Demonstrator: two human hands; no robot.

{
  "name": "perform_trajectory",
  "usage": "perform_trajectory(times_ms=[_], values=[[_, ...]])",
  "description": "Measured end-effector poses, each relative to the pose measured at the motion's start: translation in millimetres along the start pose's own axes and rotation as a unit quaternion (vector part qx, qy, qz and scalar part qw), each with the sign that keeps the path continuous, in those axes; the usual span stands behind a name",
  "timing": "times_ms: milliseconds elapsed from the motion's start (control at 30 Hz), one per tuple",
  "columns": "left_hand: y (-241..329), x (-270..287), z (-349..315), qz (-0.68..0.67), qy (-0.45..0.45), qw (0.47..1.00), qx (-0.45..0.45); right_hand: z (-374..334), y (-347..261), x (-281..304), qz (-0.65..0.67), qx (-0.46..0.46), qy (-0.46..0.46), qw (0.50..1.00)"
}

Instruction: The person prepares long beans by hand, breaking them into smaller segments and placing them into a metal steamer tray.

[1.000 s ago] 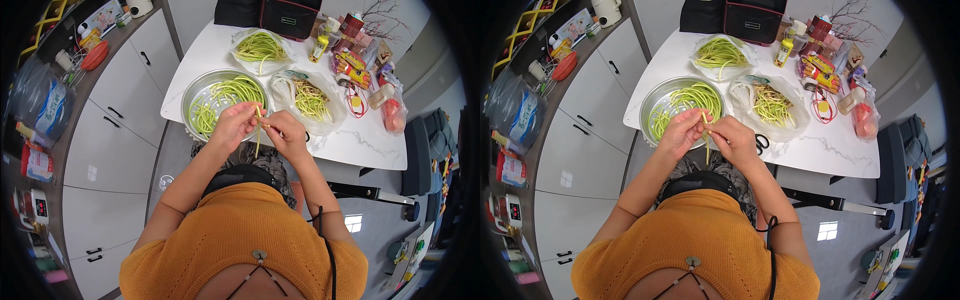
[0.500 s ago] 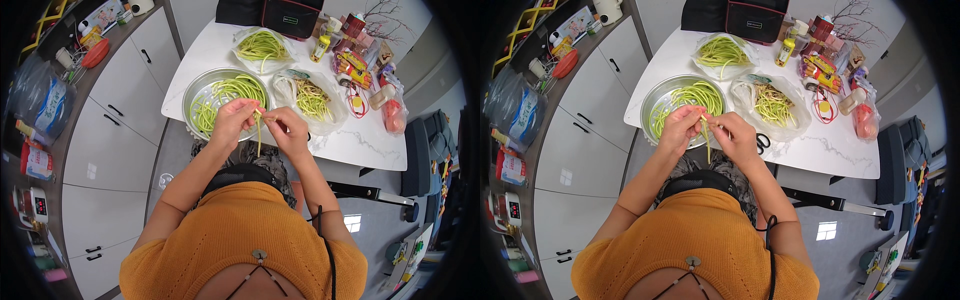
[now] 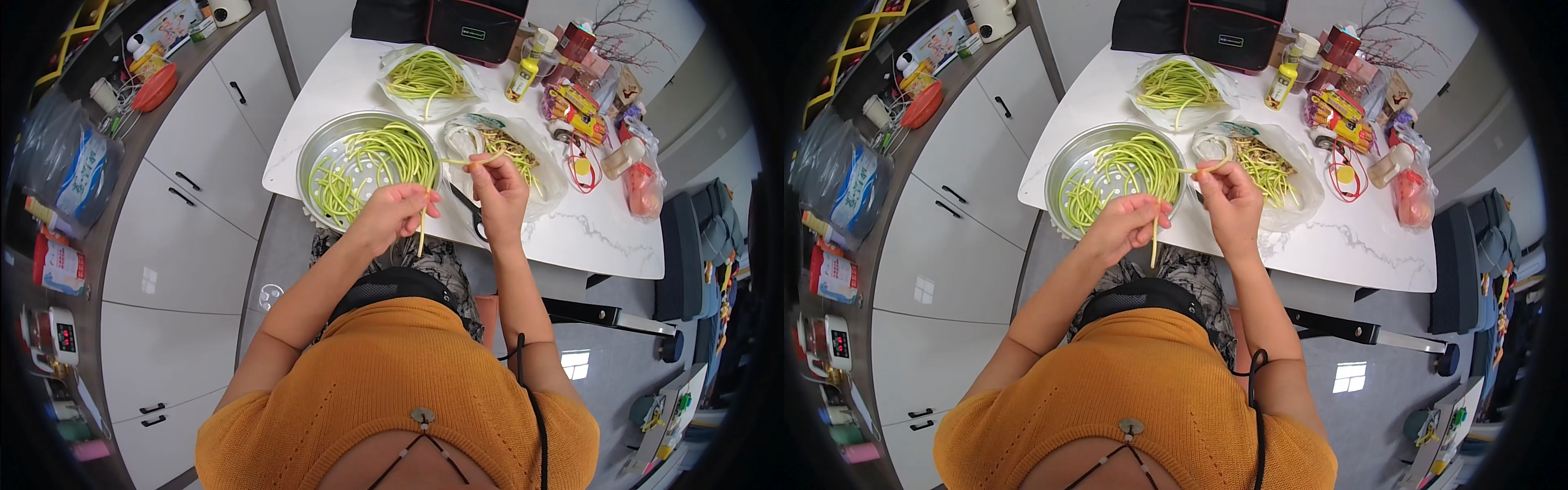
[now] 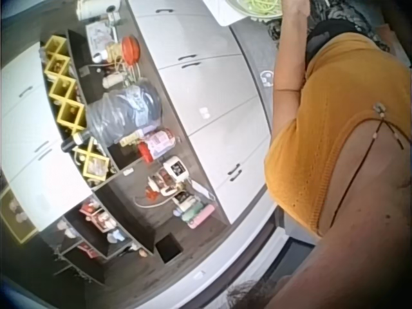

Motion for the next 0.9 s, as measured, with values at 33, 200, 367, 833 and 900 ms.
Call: perform_trajectory(times_ms=[33,200,367,833,900], values=[[2,3,1,-0.024,0.023,0.999,-0.016,-3,0,-2,0.002,0.002,-0.019,1.0],[13,28,7,-0.118,0.081,0.984,-0.102,-18,6,-8,-0.058,0.009,-0.088,0.994],[20,26,5,-0.165,0.096,0.973,-0.131,-27,15,-13,-0.077,-0.02,-0.13,0.988],[22,61,-3,-0.125,0.181,0.96,-0.174,14,33,62,0.048,-0.004,0.145,0.988],[21,65,-3,-0.135,0.196,0.955,-0.178,22,35,78,0.019,0.022,0.168,0.985]])
Point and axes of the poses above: each hand's wrist, its own z-axis towards the middle knuckle, its own x-axis out of the back of the hand, y = z × x, the point moved 3 cm from there along z, towards the middle knuckle, and after that the axes turned 6 degrees about x, right-handed, at the moved point
